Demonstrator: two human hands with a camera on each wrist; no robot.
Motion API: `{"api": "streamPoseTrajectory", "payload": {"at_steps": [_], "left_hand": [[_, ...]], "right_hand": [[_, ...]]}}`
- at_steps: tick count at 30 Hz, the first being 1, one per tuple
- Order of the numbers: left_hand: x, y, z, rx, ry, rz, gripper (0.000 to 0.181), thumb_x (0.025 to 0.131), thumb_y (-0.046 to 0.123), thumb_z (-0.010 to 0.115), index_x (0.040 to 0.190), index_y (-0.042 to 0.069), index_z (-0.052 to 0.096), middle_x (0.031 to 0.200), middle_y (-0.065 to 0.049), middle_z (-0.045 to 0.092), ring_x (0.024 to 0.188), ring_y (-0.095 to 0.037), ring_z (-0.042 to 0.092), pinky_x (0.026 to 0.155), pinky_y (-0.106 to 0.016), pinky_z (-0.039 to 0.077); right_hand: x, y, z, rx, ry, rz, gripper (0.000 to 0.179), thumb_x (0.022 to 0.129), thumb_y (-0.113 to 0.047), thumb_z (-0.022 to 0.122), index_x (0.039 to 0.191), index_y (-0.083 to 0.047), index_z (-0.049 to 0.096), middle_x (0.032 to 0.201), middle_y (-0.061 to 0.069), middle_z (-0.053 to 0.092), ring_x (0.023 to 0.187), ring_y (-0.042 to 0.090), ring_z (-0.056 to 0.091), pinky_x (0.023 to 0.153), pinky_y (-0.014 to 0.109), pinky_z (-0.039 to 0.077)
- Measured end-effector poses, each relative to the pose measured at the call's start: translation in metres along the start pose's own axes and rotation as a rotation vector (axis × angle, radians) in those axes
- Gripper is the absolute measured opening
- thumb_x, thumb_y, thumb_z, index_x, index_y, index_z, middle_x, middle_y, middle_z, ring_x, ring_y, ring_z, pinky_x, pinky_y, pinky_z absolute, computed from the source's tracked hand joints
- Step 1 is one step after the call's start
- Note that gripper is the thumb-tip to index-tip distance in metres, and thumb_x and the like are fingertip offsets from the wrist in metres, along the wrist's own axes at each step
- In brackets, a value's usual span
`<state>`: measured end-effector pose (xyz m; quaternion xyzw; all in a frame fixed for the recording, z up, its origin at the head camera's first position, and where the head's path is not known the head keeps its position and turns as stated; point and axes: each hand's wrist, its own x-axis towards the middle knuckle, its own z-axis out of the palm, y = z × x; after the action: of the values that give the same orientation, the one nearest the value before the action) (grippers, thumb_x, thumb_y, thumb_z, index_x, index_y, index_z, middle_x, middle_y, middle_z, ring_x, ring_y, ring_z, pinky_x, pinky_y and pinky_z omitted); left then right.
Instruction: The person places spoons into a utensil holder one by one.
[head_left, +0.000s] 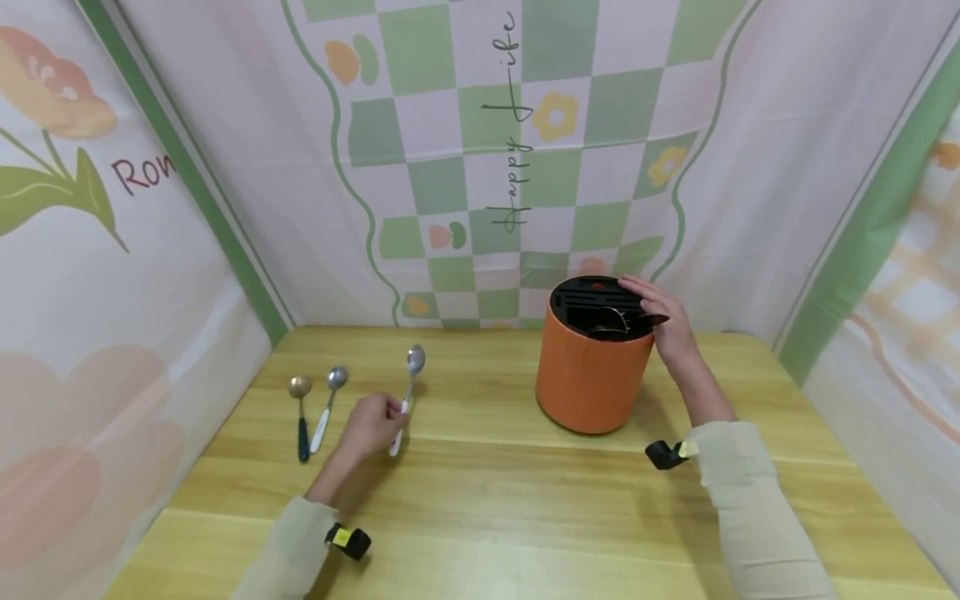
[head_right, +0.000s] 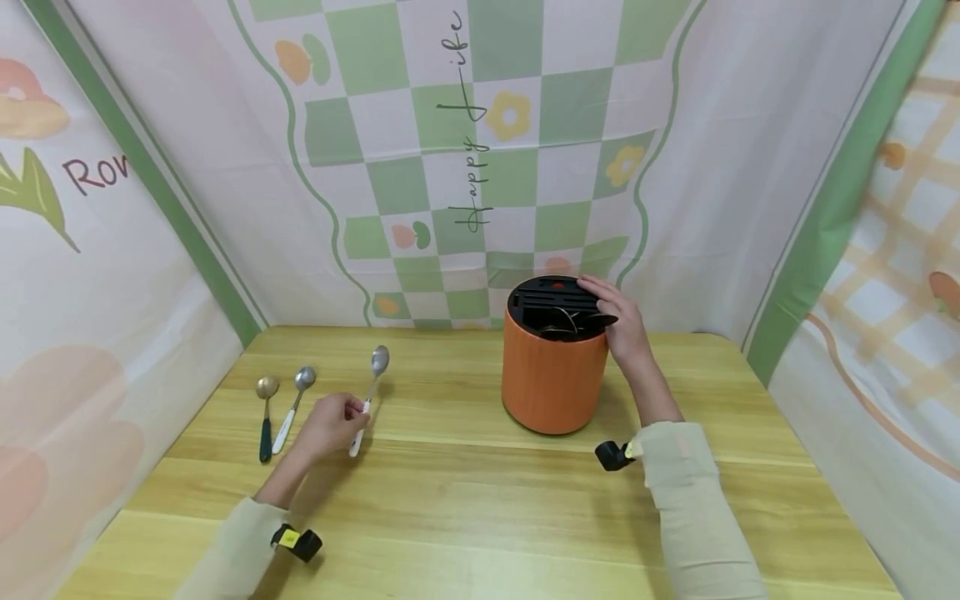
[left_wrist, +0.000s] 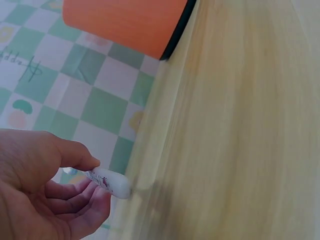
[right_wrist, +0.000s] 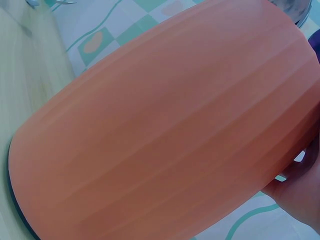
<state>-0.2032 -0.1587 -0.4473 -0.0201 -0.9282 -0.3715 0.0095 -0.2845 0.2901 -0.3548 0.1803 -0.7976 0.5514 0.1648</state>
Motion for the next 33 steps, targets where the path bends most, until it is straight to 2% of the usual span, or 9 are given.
{"api": "streamPoseTrajectory", "payload": {"at_steps": [4, 6, 13, 20, 33], "left_hand": [[-0.002, 0.007, 0.002, -0.019, 0.012, 0.034, 0.011, 0.085, 0.005, 0.069, 0.093, -0.002, 0.067, 0.079, -0.007, 0.068, 0.064, -0.013, 0.060, 0.055, -0.023, 0.053], [-0.003, 0.010, 0.003, -0.021, 0.022, 0.050, 0.010, 0.085, 0.005, 0.070, 0.093, -0.001, 0.067, 0.080, -0.008, 0.069, 0.066, -0.013, 0.060, 0.057, -0.022, 0.054], [-0.004, 0.021, 0.005, -0.035, 0.040, 0.078, 0.010, 0.085, 0.006, 0.072, 0.093, 0.000, 0.067, 0.082, -0.007, 0.070, 0.071, -0.013, 0.062, 0.062, -0.022, 0.055], [-0.005, 0.032, 0.005, -0.100, 0.035, 0.092, 0.014, 0.087, 0.006, 0.071, 0.098, -0.001, 0.067, 0.085, -0.008, 0.069, 0.075, -0.014, 0.063, 0.065, -0.023, 0.057], [-0.004, 0.051, 0.010, -0.142, 0.059, 0.177, 0.014, 0.087, 0.007, 0.072, 0.099, 0.001, 0.067, 0.088, -0.007, 0.069, 0.079, -0.015, 0.064, 0.071, -0.026, 0.058]], "right_hand": [[0.000, 0.000, 0.000, 0.004, -0.003, 0.008, 0.041, 0.102, -0.007, 0.037, 0.136, 0.011, 0.053, 0.150, 0.028, 0.043, 0.146, 0.033, 0.034, 0.109, 0.009, 0.028], [0.000, 0.000, 0.000, 0.003, -0.005, 0.011, 0.041, 0.102, -0.006, 0.037, 0.136, 0.012, 0.052, 0.151, 0.028, 0.043, 0.146, 0.038, 0.032, 0.110, 0.009, 0.028], [0.000, -0.001, 0.001, 0.009, -0.001, 0.022, 0.041, 0.101, -0.005, 0.038, 0.136, 0.010, 0.053, 0.151, 0.027, 0.043, 0.146, 0.038, 0.032, 0.107, 0.007, 0.029], [0.000, -0.001, 0.000, 0.018, -0.013, 0.031, 0.042, 0.102, -0.008, 0.038, 0.139, 0.009, 0.051, 0.153, 0.025, 0.042, 0.149, 0.037, 0.028, 0.110, 0.012, 0.028], [0.000, 0.000, 0.000, 0.005, -0.008, 0.022, 0.042, 0.103, -0.010, 0.038, 0.138, 0.009, 0.051, 0.152, 0.028, 0.041, 0.148, 0.039, 0.029, 0.109, 0.010, 0.028]]}}
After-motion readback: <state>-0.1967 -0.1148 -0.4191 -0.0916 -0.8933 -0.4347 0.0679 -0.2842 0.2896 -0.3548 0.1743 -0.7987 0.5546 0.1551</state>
